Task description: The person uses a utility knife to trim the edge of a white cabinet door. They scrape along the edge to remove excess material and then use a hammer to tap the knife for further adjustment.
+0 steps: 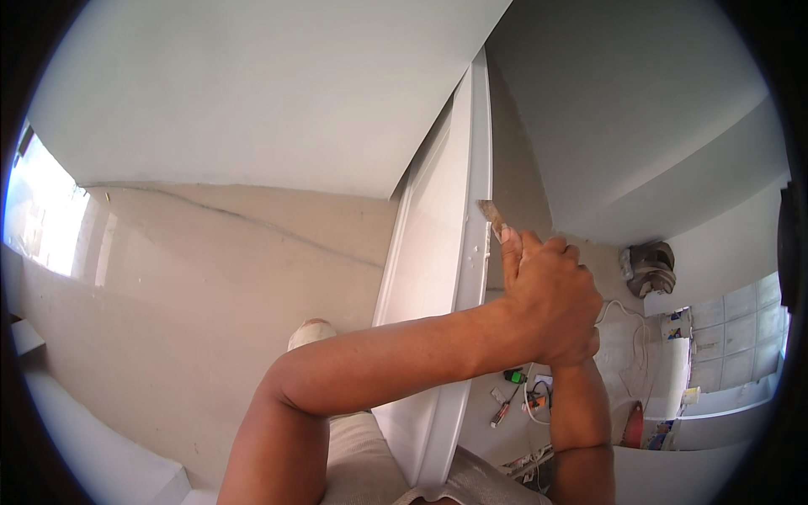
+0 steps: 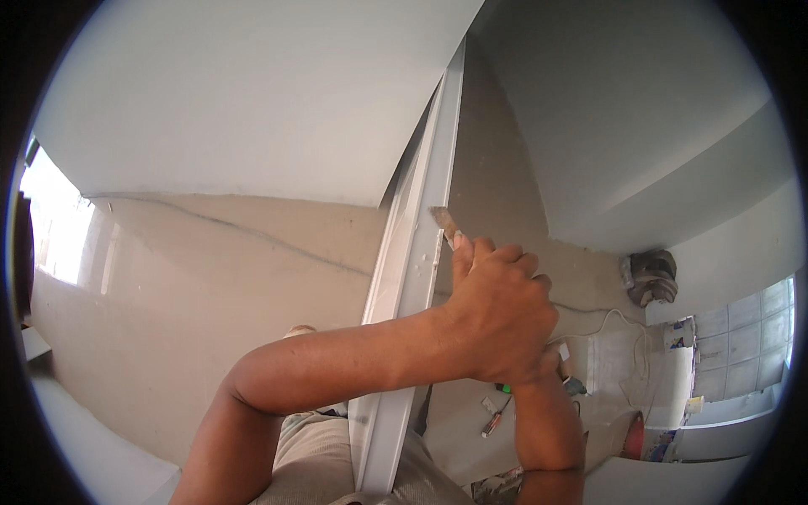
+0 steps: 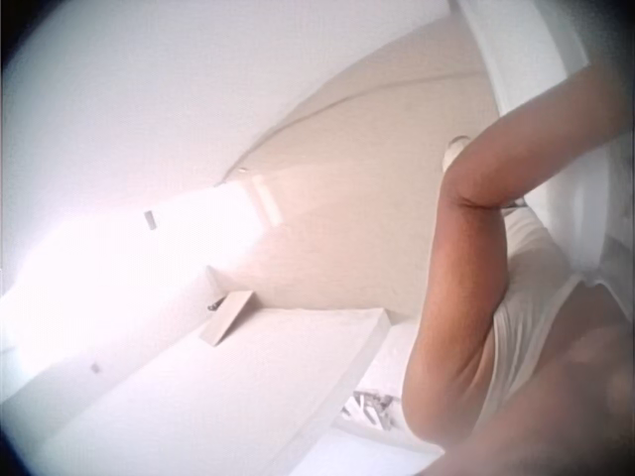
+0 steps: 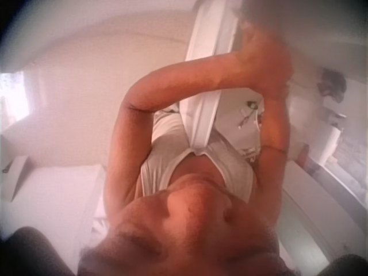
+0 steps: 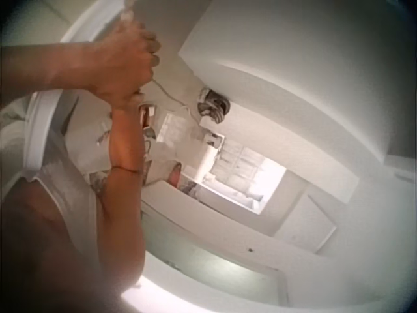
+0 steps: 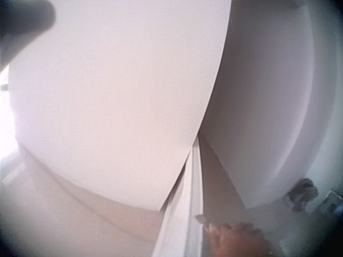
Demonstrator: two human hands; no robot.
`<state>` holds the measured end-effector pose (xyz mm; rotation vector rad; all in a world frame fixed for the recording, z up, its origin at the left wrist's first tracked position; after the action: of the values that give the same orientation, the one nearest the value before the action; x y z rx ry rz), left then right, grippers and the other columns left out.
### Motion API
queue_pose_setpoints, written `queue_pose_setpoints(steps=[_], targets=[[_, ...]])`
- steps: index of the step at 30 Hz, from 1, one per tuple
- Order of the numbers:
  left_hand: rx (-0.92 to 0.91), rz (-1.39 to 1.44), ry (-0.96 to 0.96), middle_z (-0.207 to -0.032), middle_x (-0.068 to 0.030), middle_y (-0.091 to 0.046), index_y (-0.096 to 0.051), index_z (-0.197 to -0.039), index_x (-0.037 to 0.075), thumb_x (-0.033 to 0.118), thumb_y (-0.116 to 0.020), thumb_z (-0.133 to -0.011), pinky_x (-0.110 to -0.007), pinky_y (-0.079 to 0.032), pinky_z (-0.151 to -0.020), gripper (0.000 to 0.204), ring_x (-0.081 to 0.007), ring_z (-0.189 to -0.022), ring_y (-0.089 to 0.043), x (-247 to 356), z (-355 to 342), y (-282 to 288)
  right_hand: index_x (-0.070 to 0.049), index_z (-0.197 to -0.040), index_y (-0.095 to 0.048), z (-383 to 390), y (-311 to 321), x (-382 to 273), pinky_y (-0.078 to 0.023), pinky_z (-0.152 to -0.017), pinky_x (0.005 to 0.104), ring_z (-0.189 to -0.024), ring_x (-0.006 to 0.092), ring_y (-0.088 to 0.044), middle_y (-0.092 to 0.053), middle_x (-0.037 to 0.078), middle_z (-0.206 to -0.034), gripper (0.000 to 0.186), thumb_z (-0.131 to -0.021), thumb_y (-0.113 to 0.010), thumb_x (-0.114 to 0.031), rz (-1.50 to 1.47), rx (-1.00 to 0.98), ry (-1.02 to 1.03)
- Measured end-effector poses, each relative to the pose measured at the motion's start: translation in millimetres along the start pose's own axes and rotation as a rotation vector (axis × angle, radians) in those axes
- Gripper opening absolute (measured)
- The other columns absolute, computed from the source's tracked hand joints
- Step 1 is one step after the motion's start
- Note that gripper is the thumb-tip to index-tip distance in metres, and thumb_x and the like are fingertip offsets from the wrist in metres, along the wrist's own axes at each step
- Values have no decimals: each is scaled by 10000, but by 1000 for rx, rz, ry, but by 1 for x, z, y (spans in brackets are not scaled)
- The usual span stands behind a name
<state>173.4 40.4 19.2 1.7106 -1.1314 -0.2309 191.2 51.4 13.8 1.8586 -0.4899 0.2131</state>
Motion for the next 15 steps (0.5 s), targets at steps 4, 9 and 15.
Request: queue_pose_setpoints(steps=[4,9,15], targets=[[2,19,38,-775,-125,-686,-778,-707,47,450,-709,-722,-476,-432,-734,410,-304,-840,-624,2,-4,-7,-148,-945,-713,-2,0,3,-548,-651,387,-710,269,-658,-651,94,-810,369,-1033,-562,-473,-16,-8,24],[162,55,-126,-939,-184,-698,-777,-806,30,438,-719,-743,-505,-456,-865,417,-359,-986,-623,6,19,25,-133,-934,-698,7,3,5,-547,-643,370,-674,271,-640,-643,86,-794,338,-1022,-597,-444,-113,21,118],[502,451,-97,-1328,-227,-613,-694,-1171,17,208,-755,-860,-503,-397,-1143,370,-440,-1312,-537,-38,78,83,-54,-922,-636,-1,-11,27,-513,-612,358,-593,290,-579,-626,97,-753,294,-1002,-671,-335,-924,210,284]])
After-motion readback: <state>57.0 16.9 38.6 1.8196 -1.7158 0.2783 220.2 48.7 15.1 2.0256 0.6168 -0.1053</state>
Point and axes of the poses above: each hand's wrist, its own z-axis away from the middle knuckle, its own y-axis out of the back of the hand, x = y × z, the point moved 4 cm from there along -z, towards the middle knuckle
